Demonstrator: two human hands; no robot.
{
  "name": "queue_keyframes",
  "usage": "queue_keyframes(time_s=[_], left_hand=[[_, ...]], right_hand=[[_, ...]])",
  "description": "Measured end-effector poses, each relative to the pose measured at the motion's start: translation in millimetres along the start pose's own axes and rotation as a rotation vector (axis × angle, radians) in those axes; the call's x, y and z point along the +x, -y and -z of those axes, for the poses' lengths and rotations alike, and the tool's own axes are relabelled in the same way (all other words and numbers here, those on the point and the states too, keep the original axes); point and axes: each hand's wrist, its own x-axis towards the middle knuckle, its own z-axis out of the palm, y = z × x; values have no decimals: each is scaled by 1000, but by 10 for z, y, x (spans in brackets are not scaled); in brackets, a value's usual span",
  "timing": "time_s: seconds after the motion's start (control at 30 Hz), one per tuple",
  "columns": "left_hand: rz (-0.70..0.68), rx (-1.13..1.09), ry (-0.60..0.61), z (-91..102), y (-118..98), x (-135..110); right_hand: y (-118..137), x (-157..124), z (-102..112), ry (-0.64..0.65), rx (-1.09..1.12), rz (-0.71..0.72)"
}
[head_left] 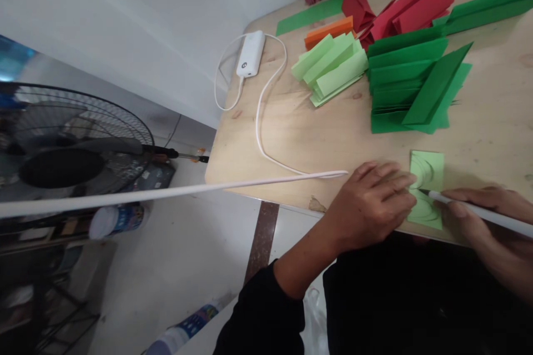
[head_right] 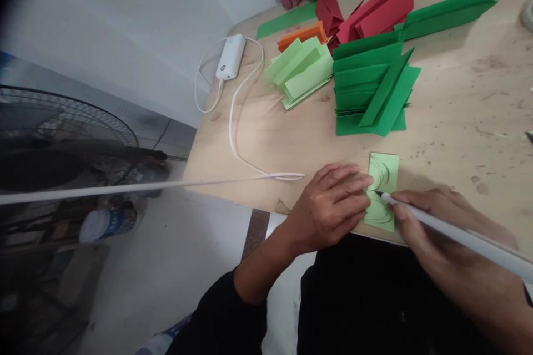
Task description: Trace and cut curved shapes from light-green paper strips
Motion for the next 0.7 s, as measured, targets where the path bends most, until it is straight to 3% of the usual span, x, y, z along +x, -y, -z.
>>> queue_keyframes(time_s=[0.7], left_hand=[[-11, -14, -53, -29, 10, 5]], right_hand=[[-2, -32, 17, 0, -14, -83]])
